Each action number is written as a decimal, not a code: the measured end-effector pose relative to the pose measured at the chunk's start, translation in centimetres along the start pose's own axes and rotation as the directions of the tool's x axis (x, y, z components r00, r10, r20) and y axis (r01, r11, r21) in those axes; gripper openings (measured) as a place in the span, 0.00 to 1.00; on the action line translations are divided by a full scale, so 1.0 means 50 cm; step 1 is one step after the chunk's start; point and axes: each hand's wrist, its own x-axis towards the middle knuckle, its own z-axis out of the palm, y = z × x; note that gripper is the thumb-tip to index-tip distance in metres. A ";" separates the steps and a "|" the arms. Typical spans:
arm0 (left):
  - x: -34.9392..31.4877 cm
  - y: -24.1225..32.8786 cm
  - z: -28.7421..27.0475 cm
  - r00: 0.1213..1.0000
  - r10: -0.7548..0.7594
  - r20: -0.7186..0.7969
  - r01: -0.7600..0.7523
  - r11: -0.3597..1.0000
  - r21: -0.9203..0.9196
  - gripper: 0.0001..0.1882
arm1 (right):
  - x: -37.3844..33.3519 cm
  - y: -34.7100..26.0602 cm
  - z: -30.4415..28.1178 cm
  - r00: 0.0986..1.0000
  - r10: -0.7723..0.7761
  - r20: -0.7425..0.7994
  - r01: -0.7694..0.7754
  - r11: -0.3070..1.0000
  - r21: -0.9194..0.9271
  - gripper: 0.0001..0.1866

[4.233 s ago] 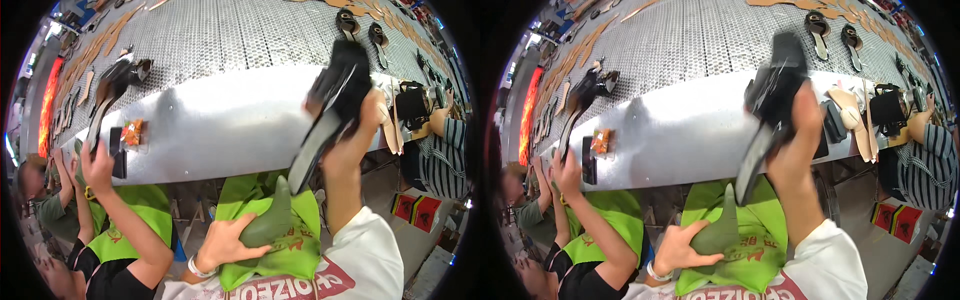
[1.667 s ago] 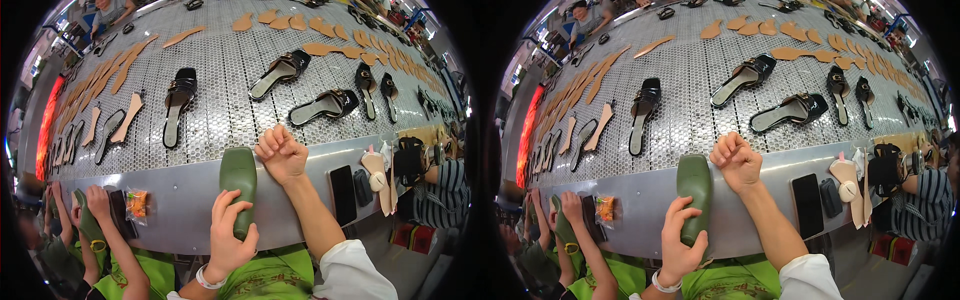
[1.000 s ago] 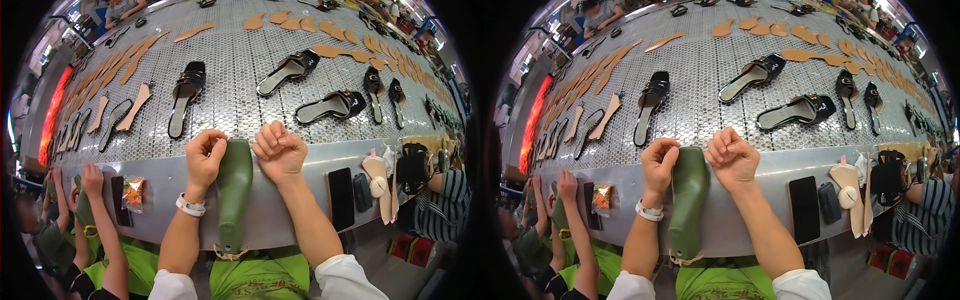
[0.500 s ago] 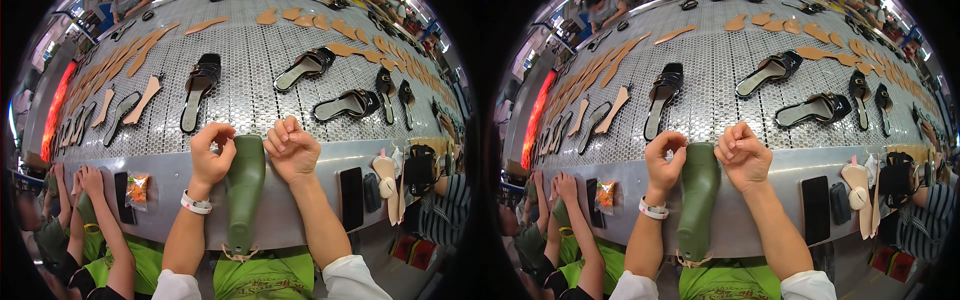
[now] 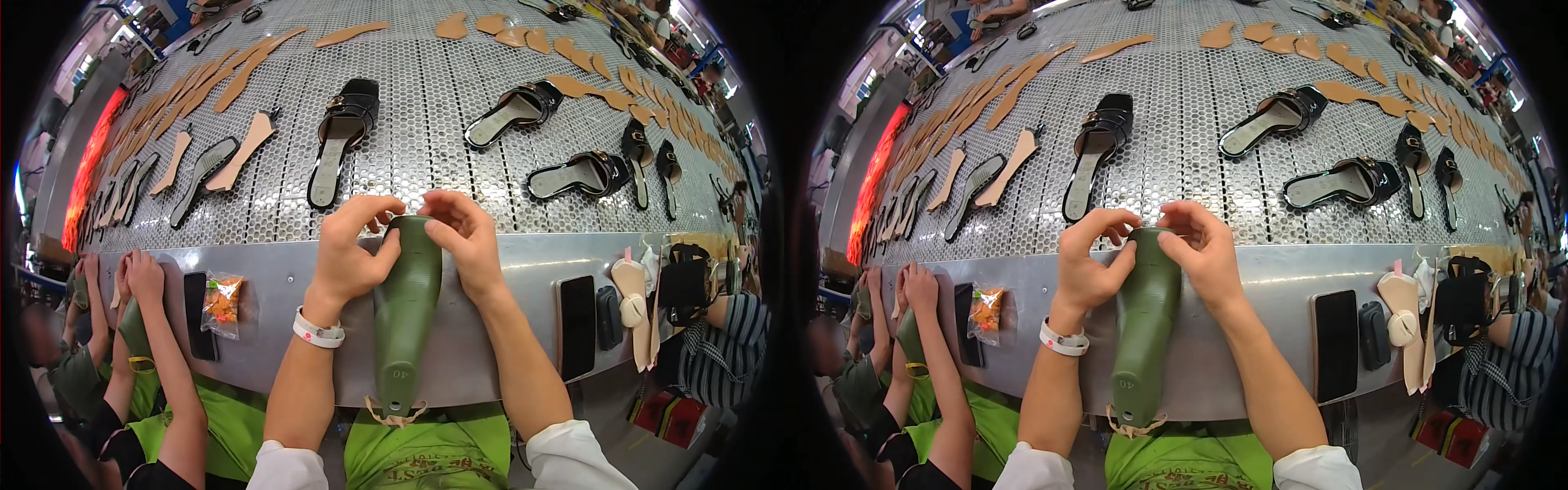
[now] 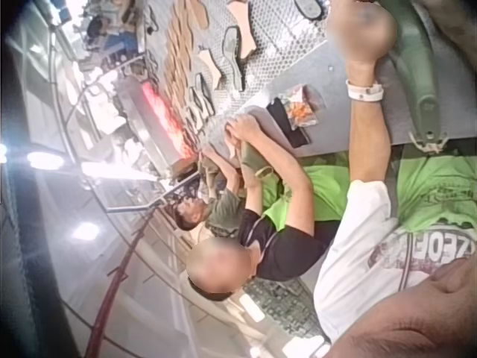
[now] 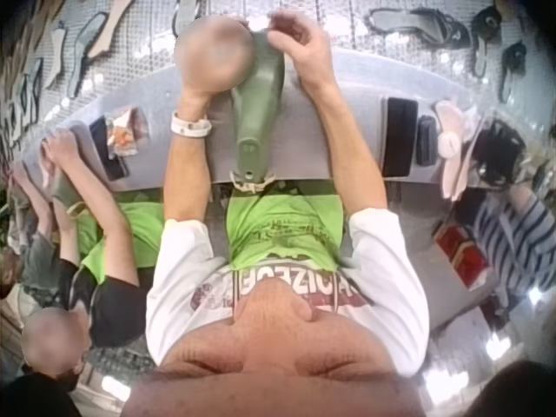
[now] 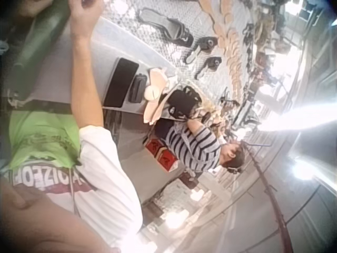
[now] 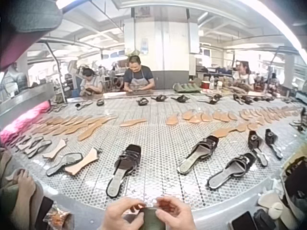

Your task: The person assembles black slipper sandals by hand on a green shoe last. They repeatedly pick up a sole and a strap, fit the strap onto the sole, and place the finished slipper on a perforated metal table. The process is repeated multiple times throughout the clip.

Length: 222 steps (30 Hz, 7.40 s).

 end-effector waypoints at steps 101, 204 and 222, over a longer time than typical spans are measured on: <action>-0.056 -0.115 -0.145 0.992 -0.026 -0.127 0.028 0.999 0.019 0.05 | 0.027 0.094 0.193 0.999 -0.028 0.023 0.031 0.992 -0.126 0.11; -0.052 -0.290 -0.388 0.937 -0.194 -0.292 0.281 0.914 0.293 0.11 | 0.066 0.157 0.384 0.977 0.082 -0.199 -0.009 0.938 0.346 0.19; 0.056 -0.336 -0.462 0.895 -0.440 -0.074 0.315 0.506 0.803 0.25 | 0.065 0.153 0.420 0.977 0.095 -0.191 -0.021 0.933 0.359 0.22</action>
